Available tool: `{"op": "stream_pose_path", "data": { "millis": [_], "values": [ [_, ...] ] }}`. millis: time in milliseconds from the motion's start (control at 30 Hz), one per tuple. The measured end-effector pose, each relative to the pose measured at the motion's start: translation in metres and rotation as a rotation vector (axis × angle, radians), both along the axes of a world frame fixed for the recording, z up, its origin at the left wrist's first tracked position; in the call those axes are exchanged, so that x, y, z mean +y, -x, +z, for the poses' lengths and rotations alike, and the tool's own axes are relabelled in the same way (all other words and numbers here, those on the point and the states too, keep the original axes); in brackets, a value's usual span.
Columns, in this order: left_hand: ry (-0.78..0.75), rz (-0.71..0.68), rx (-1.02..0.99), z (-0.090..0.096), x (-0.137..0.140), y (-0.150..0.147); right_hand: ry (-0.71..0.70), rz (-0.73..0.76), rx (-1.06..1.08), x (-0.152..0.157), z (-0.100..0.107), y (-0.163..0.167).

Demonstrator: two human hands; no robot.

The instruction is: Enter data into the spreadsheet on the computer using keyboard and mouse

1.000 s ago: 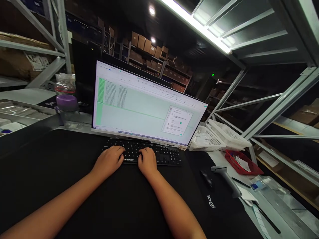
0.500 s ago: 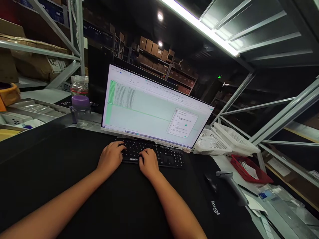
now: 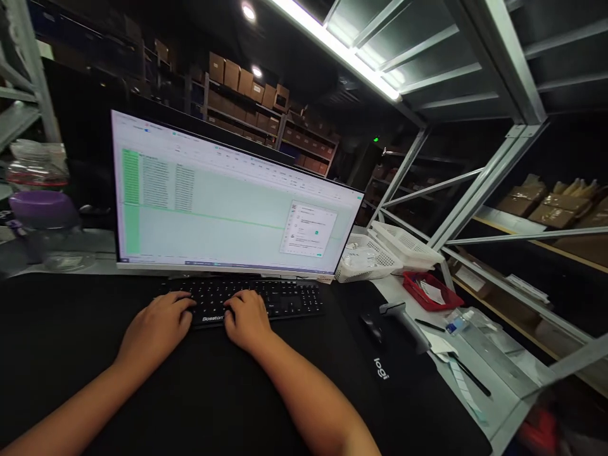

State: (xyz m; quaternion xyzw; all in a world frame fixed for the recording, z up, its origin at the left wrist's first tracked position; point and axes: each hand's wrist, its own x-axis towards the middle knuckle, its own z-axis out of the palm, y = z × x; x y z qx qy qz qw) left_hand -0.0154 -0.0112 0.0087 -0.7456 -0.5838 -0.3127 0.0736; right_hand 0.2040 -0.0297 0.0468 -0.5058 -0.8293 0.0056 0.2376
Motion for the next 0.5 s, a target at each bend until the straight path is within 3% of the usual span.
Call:
{"op": "stream_pose_path", "data": {
  "millis": [500],
  "values": [
    [0.077, 0.011, -0.011, 0.0058, -0.0022, -0.0104, 0.003, 0.001, 0.003, -0.0001, 0.0013, -0.0005]
  ]
}}
